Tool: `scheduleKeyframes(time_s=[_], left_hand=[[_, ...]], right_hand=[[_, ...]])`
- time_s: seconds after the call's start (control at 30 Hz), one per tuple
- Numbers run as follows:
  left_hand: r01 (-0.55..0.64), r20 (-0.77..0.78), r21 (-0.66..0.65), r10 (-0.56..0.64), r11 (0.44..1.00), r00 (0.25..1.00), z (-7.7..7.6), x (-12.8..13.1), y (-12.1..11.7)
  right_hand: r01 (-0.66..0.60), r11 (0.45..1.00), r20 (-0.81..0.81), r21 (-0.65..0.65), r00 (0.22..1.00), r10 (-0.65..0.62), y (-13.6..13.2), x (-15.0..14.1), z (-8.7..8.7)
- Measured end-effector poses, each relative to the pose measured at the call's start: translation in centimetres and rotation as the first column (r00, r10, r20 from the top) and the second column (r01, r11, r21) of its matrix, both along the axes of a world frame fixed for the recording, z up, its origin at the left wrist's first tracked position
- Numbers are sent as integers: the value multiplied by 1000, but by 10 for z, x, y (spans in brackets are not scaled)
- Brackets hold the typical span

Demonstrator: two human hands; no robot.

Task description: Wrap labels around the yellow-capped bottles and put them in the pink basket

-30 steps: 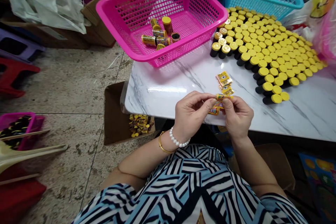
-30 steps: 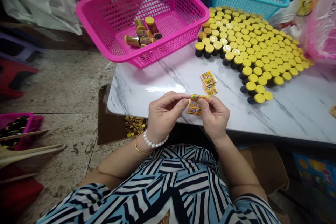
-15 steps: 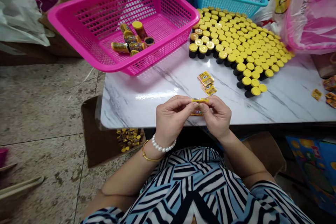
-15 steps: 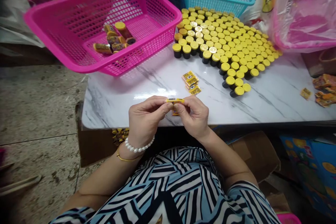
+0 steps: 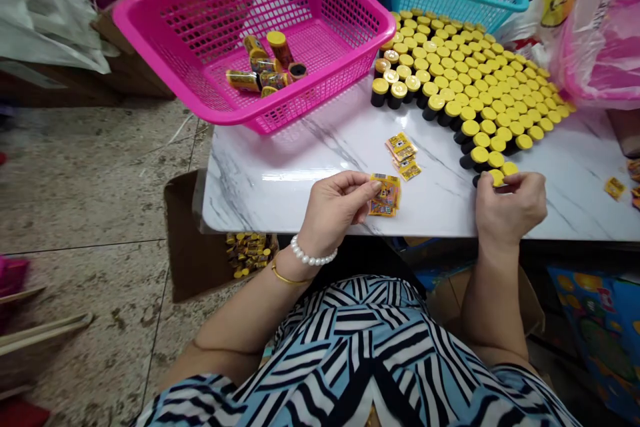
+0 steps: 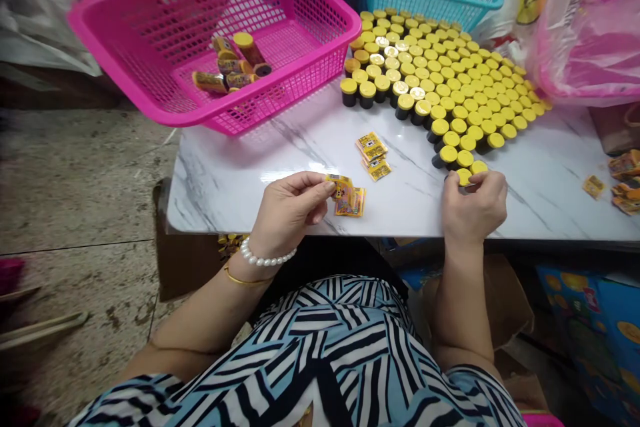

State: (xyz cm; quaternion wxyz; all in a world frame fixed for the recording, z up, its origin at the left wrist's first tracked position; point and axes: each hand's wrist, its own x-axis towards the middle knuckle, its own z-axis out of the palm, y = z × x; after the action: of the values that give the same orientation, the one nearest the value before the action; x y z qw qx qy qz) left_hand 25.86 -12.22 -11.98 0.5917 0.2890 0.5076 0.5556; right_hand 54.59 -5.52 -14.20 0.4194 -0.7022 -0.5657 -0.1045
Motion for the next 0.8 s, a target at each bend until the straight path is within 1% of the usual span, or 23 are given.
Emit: scheduleKeyframes(time_s=[0.03,0.07,0.1,0.13,0.17,0.2,0.23,0.27,0.3,0.37,0.43,0.5,0.57,0.67,0.73,0.8], left_hand=[[10,34,-18,-9,1000,999,-1,-1,1],[22,63,-37,-20,999,998,-1,-2,3],[38,86,-55,-33,998,996,-1,-3,4],[54,106,-71,-46,996,993,-1,-3,5],[71,124,-85,-60,994,990,-1,-3,6],[90,141,-98,-75,991,987,0,-2,7],[110,156,-114,-92,987,983,1,-1,8],[131,172,-132,-108,982,979,2,1,8],[150,187,-152,-121,977,975,3,2,9],[172,224,-181,-130,968,966,4,3,9],[166,261,-188,-114,968,959,5,3,9],[158,290,-186,-99,970,952,6,3,9],[155,318,-190,-88,969,944,7,2,10],[169,388,-183,-87,968,918,5,1,12],[194,436,-169,-103,966,894,3,1,14],[204,462,-154,-112,967,880,1,0,16]], right_hand=[[-46,999,-126,16,991,47,-5,-6,2],[-118,992,-279,36,952,123,-11,-12,5],[-217,974,-435,57,873,220,-17,-19,7],[-330,941,-573,82,756,315,-24,-25,10],[-441,891,-675,106,626,390,-30,-31,12],[-539,833,-743,126,505,440,-36,-37,13],[-617,775,-785,141,407,467,-40,-43,14],[-670,726,-812,156,331,480,-43,-49,15],[-701,691,-828,176,274,489,-44,-54,15],[-723,654,-842,223,196,503,-44,-62,16],[-729,636,-849,254,147,507,-42,-69,16],[-750,614,-851,247,135,507,-41,-73,16],[-770,606,-848,199,176,501,-41,-77,14],[-754,644,-832,131,269,485,-42,-81,10],[-744,653,-808,145,292,512,-42,-83,10],[-758,631,-779,164,294,555,-42,-85,13]])
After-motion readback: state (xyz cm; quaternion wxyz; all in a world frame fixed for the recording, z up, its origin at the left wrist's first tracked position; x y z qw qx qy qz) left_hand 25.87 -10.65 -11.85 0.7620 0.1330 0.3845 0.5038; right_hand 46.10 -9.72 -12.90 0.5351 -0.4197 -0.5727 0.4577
